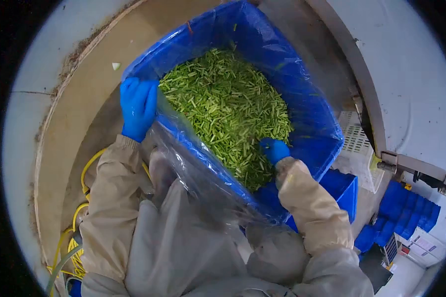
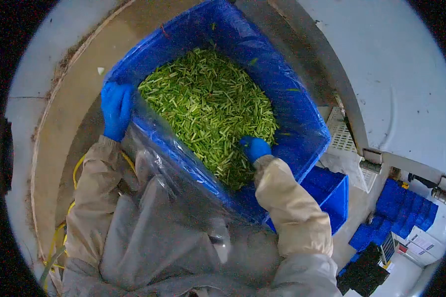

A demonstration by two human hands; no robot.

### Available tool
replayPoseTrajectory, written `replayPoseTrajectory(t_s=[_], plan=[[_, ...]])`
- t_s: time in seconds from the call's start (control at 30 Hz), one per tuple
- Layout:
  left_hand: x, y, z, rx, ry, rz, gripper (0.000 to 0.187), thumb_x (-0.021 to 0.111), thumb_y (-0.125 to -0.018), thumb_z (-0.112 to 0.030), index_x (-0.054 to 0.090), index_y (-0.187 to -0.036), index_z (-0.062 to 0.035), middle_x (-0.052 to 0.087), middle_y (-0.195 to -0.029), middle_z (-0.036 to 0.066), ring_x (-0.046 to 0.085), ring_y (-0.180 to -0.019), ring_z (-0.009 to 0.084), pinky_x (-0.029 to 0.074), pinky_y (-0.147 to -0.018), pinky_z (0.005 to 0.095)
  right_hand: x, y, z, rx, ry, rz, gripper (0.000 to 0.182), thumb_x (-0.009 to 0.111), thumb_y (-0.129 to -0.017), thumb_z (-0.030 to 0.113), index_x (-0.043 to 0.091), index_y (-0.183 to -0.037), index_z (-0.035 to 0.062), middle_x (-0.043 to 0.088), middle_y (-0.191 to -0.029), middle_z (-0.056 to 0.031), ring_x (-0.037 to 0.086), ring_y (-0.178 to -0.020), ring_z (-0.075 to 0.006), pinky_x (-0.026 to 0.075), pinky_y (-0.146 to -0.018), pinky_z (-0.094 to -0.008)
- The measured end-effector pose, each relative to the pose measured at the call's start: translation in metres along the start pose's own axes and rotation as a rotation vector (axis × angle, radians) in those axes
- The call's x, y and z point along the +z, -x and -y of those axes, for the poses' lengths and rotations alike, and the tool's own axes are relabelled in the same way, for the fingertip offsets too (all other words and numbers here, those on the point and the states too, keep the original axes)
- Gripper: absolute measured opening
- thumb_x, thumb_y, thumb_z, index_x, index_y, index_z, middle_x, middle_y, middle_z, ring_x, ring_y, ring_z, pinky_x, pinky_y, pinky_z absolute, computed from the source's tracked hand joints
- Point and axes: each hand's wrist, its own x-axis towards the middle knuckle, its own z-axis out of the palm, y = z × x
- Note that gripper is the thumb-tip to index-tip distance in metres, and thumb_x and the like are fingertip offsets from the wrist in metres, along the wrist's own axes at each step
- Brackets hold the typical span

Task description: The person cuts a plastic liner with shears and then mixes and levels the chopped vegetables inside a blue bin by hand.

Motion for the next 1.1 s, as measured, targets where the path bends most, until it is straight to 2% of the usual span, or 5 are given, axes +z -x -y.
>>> replayPoseTrajectory(t_s=[0.33, 0.63, 0.9, 1.03, 1.1], plan=[[0.001, 0.002, 0.002, -0.011, -0.026, 0.019, 0.006, 0.054, -0.076, -0.007, 0.059, -0.079, -0.0059, 0.047, -0.063, 0.008, 0.046, -0.064, 0.0239, 0.034, -0.069, 0.0341, -0.025, -0.025, 0.002, 0.192, -0.767, 0.002, 0.036, 0.055, -0.074, -0.004, 0.055, -0.108, 0.0045, 0.059, -0.099, -0.0163, 0.061, -0.084, -0.0256, 0.051, -0.071, -0.0349], [0.001, 0.001, -0.002, -0.032, -0.028, 0.008, 0.007, 0.054, -0.076, -0.007, 0.059, -0.08, -0.006, 0.049, -0.065, 0.008, 0.047, -0.066, 0.024, 0.035, -0.071, 0.0346, 0.048, -0.063, 0.085, -0.194, 0.631, -0.139, 0.027, 0.044, -0.082, 0.022, 0.06, -0.1, 0.0096, 0.062, -0.085, -0.0148, 0.058, -0.079, -0.0328, 0.046, -0.07, -0.0439], [0.001, 0.002, 0.001, -0.009, -0.035, 0.009, 0.007, 0.054, -0.076, -0.008, 0.059, -0.081, -0.006, 0.049, -0.064, 0.009, 0.047, -0.065, 0.0249, 0.035, -0.071, 0.0351, 0.022, -0.007, 0.059, -0.561, 0.052, -0.299, 0.014, 0.058, -0.074, 0.02, 0.064, -0.08, 0.0085, 0.059, -0.088, -0.0139, 0.055, -0.082, -0.033, 0.044, -0.071, -0.0429], [0.001, 0.002, 0.001, -0.029, -0.028, 0.017, 0.007, 0.054, -0.075, -0.007, 0.059, -0.08, -0.0062, 0.048, -0.063, 0.009, 0.046, -0.064, 0.0253, 0.035, -0.071, 0.035, 0.001, -0.052, -0.044, 0.059, -1.158, -0.367, 0.018, 0.057, -0.079, 0.019, 0.061, -0.082, 0.0014, 0.06, -0.082, -0.0171, 0.057, -0.075, -0.034, 0.046, -0.07, -0.0432], [0.002, 0.002, 0.002, -0.027, -0.019, 0.01, 0.007, 0.054, -0.075, -0.007, 0.059, -0.08, -0.0063, 0.048, -0.063, 0.009, 0.046, -0.064, 0.0254, 0.035, -0.07, 0.0351, 0.001, -0.11, -0.121, 0.256, -0.373, -0.508, 0.021, 0.052, -0.084, 0.017, 0.058, -0.095, -0.0002, 0.058, -0.091, -0.0191, 0.057, -0.072, -0.0356, 0.047, -0.071, -0.0431]])
